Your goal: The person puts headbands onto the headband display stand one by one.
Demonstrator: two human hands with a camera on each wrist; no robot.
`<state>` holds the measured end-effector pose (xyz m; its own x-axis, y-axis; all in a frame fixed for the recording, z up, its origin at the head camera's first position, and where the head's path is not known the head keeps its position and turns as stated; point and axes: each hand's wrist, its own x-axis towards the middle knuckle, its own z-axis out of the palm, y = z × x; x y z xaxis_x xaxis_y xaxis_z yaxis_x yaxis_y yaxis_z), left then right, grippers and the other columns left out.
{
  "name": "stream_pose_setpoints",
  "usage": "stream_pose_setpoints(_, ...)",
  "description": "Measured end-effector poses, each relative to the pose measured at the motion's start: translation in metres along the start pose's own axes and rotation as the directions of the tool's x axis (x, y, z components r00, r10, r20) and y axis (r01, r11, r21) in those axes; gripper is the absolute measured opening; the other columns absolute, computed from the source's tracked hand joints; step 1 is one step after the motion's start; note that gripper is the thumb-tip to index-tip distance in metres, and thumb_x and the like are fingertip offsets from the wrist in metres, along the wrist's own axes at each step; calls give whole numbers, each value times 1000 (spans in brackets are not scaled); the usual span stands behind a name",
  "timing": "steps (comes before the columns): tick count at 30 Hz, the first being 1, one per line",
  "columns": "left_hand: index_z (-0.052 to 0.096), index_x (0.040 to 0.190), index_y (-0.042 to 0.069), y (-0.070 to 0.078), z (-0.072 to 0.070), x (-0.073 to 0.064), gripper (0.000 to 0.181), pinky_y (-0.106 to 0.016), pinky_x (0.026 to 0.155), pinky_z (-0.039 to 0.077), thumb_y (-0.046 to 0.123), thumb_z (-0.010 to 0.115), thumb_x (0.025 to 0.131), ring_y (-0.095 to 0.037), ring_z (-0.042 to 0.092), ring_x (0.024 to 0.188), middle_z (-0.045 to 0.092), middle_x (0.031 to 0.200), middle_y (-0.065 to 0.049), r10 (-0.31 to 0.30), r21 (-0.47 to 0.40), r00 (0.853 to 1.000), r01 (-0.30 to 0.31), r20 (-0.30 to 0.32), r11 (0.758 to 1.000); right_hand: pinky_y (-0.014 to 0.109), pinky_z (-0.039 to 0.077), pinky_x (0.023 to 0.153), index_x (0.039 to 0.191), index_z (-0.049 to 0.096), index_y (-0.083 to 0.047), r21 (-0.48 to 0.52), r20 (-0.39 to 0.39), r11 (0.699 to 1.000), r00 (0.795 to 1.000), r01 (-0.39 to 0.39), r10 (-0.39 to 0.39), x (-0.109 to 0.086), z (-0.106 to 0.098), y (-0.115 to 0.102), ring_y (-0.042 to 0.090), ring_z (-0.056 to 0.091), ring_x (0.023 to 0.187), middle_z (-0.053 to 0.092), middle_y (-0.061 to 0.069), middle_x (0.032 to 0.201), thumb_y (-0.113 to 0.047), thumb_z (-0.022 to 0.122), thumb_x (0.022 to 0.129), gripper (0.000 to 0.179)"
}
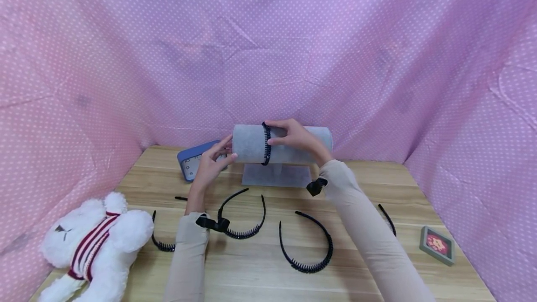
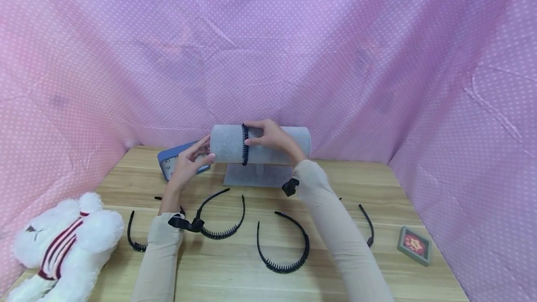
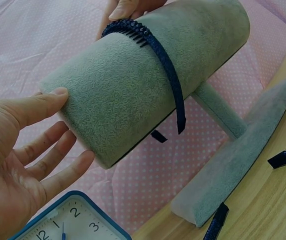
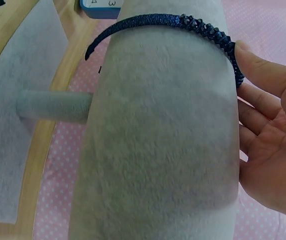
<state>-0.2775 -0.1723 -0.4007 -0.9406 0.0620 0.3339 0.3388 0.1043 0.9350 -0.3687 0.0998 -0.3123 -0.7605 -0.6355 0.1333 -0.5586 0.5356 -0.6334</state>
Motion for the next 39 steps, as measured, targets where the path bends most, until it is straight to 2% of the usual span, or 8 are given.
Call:
stream_pose_setpoints(15,47,153,10,-1,-1,0,60,-14,87,53,3,67,97,-45,52,131,52,142,-25,20,-1,1000,-20,0,1000,43,33,124,151,51,-11,47,-21,999,1000,14,-13,5,15,-11,24,40,149,49,10,156,-21,77,93,64)
stream_pose_setpoints(33,46,153,8,-1,1,-1,60,-14,86,53,2,66,97,-47,53,129,53,142,-27,43,18,999,-43,-3,999,39,35,123,148,55,-14,37,-55,999,998,27,-25,9,23,-14,20,44,147,52,6,153,-24,81,90,65)
stream_pose_setpoints(39,46,153,9,0,1,0,60,-14,86,52,4,67,97,-46,52,131,53,142,-26,23,12,1000,-22,-7,1000,40,35,122,148,55,-15,19,-57,1000,998,24,-23,9,22,-14,21,44,146,53,6,153,-25,81,89,65)
